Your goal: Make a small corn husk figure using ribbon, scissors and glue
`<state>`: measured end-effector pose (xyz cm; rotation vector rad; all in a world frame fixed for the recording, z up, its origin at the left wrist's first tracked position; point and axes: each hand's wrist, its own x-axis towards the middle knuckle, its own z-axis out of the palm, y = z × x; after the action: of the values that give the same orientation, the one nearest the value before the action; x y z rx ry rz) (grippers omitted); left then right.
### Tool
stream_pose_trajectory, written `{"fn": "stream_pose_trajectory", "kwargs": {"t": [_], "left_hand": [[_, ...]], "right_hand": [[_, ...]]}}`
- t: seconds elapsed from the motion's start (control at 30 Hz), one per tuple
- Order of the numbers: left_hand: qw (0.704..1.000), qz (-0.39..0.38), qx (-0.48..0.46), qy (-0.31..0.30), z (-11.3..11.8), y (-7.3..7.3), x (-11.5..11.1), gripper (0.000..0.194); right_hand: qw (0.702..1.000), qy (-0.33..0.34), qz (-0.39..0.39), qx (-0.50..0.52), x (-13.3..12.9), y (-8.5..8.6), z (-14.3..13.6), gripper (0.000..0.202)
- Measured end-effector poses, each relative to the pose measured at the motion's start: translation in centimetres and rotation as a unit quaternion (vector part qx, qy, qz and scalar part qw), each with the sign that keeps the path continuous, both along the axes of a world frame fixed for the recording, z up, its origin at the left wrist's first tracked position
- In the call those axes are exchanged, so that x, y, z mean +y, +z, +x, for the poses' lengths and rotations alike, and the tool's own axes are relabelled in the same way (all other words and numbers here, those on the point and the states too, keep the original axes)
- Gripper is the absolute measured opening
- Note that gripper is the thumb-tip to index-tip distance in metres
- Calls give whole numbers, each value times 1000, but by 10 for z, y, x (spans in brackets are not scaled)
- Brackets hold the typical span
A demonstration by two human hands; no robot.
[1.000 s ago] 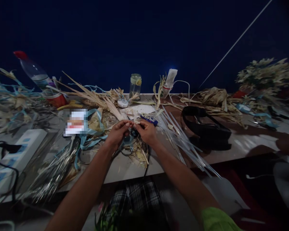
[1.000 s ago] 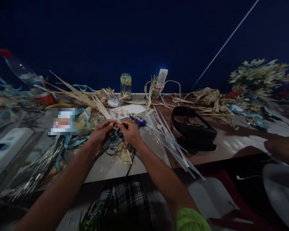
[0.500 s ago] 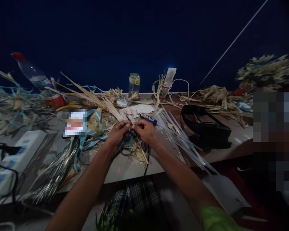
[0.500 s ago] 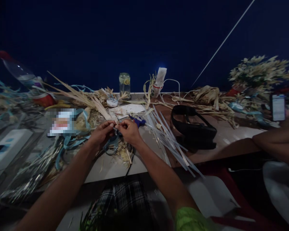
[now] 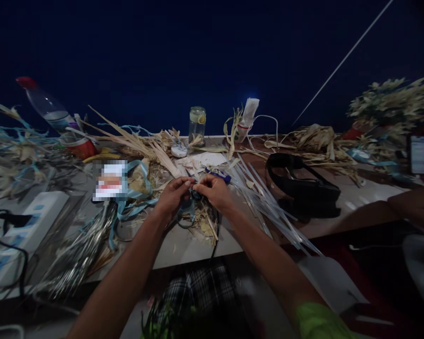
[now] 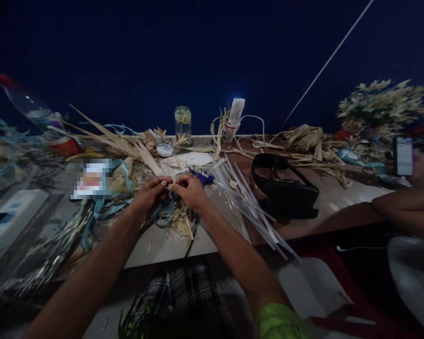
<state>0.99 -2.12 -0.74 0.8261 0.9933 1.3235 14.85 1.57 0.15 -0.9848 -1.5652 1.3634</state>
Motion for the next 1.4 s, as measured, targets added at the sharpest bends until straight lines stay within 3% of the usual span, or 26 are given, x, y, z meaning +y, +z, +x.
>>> {"fn": "stream_pose_trajectory", "kwargs": {"t": [0.2, 0.5, 0.8, 1.13, 1.4], "left_hand": [[1000, 4, 6, 2, -1, -1, 1, 26], [1000, 3, -2, 6, -1, 0, 0, 27], [1000, -8, -4, 14, 1, 3, -1, 28], [1000, -7, 26, 8, -1, -3, 1, 30], [999, 0, 45, -12, 2, -1, -1, 28]], "right_hand": [[999, 22, 26, 12, 2, -5, 0, 21], [996, 10, -30, 82, 3, -8, -2, 21], [997, -21, -45, 61, 2, -4, 0, 33], [996, 16, -47, 70, 2, -3, -2, 26], [997, -47, -45, 46, 1, -3, -1, 31]]}}
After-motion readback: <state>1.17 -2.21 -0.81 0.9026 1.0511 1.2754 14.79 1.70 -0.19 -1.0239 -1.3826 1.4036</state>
